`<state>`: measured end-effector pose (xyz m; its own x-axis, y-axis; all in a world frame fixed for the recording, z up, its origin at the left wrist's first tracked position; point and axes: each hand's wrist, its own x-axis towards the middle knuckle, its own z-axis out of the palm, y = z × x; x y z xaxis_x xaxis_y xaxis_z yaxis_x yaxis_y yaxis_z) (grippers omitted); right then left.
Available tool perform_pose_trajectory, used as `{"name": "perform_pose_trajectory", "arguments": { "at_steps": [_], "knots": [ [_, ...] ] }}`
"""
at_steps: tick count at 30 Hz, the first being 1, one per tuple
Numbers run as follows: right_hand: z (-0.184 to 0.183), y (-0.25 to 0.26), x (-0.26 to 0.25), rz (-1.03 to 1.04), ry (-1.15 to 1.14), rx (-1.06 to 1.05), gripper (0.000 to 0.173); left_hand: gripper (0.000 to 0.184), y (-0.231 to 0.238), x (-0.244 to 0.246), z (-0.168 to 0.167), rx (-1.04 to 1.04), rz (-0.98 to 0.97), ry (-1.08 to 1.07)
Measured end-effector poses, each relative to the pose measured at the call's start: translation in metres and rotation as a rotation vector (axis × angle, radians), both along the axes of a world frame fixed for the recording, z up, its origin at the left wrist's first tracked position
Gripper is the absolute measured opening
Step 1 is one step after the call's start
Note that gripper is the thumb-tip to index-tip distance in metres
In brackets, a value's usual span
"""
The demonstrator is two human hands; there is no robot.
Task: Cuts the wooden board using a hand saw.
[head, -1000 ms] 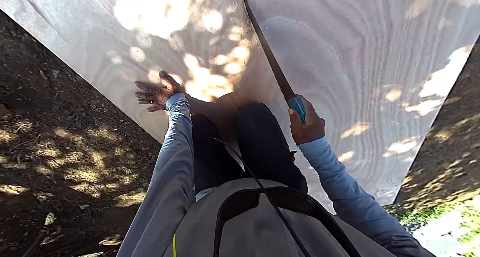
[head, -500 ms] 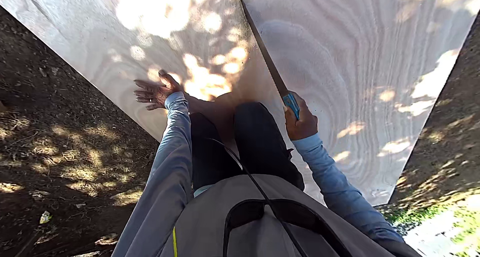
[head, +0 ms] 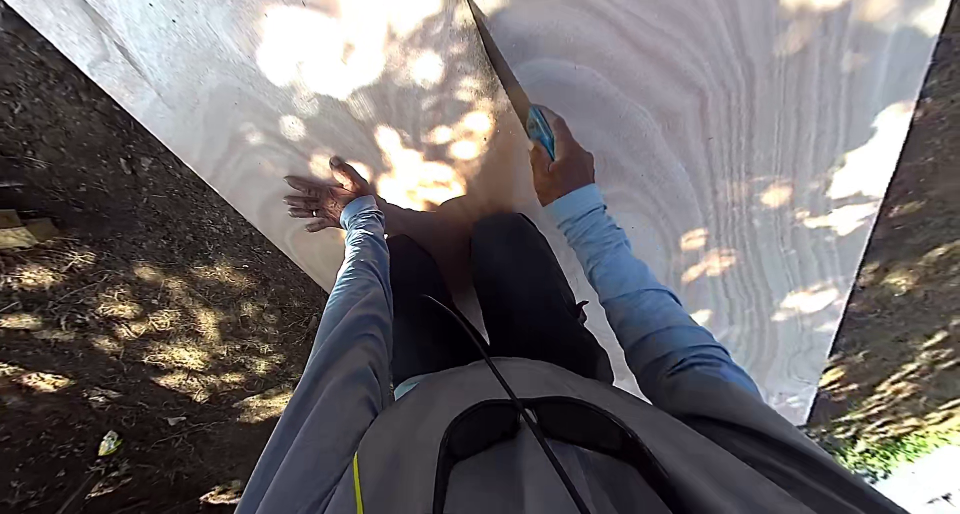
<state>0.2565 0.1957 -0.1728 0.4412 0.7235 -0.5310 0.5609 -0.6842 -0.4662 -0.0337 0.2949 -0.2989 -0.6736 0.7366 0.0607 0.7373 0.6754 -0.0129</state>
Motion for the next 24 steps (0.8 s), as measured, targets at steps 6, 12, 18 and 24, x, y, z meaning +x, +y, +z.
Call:
{"name": "perform_pose_trajectory", "arguments": {
  "at_steps": [6,12,18,24],
  "knots": [
    [0.051,-0.173,0.0,-0.054,-0.042,-0.033,0.049,0.099,-0.008,-0.04,-0.038,-0.096,0.026,-0.087],
    [-0.02,-0.006,-0.001,0.001,-0.05,0.022,0.048,0.099,-0.009,-0.038,-0.039,-0.081,0.021,-0.081],
    [-0.004,0.021,-0.003,-0.005,0.023,-0.046,0.051,0.099,-0.014,-0.038,-0.033,-0.079,0.028,-0.084],
    [0.039,-0.161,-0.002,-0.072,-0.042,-0.011,0.048,0.1,-0.009,-0.042,-0.041,-0.084,-0.003,-0.079]
  ]
}}
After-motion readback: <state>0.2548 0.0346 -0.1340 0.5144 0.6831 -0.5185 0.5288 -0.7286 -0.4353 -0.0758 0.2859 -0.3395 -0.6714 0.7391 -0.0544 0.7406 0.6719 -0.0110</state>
